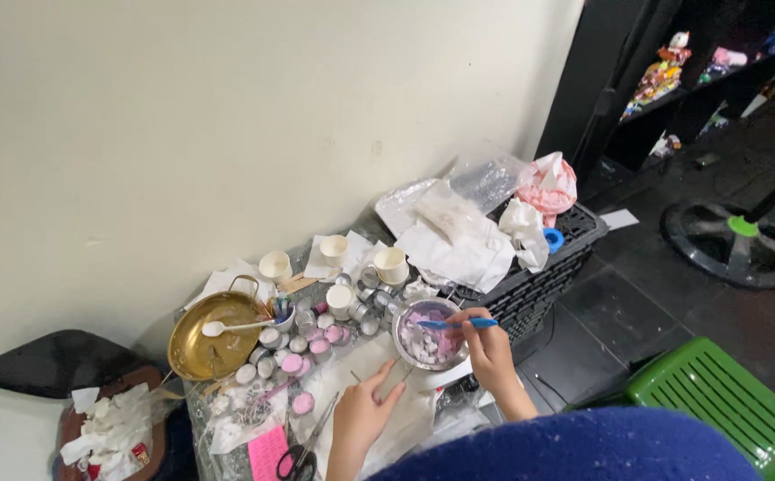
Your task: The recorder cuts a piece of pink candle wax and stirs it in a melting pot on an electric hot plate.
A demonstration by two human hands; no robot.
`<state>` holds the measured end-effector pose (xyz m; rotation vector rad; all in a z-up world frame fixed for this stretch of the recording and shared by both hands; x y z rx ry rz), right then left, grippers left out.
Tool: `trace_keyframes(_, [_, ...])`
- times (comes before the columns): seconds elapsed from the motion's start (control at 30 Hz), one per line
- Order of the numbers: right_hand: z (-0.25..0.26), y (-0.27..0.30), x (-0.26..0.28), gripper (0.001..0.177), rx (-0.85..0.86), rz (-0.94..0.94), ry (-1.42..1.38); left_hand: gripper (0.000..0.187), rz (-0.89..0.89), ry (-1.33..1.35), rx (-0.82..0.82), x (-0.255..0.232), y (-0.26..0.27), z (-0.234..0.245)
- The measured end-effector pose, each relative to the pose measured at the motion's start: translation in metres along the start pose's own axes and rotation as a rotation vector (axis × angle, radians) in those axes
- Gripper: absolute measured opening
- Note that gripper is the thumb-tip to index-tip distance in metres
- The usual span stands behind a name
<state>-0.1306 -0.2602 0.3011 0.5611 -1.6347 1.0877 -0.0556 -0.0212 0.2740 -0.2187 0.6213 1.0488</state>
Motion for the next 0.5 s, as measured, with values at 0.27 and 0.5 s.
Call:
trace_keyframes(0.27, [-0.002,0.013,-0.006,0.025,-0.068,0.223,0.07,0.051,0.035,-0.034,-0.074,-0.015,0.009,-0.002])
trace_keyframes(0.5, [-0.002,-0.017,0.017,0.021,-0.051,0.137,0.341,0.053,0.045,-0.058,-0.117,-0.028,0.013,-0.007])
Point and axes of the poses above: each hand's wrist, its own y-axis away from the middle knuckle, its own z-axis out of the back of the hand, x = y × z, the point moved 6 cm from there along -y, towards the middle knuckle, and after that the axes turned 7 degrees about -y, right-handed, at the moved point
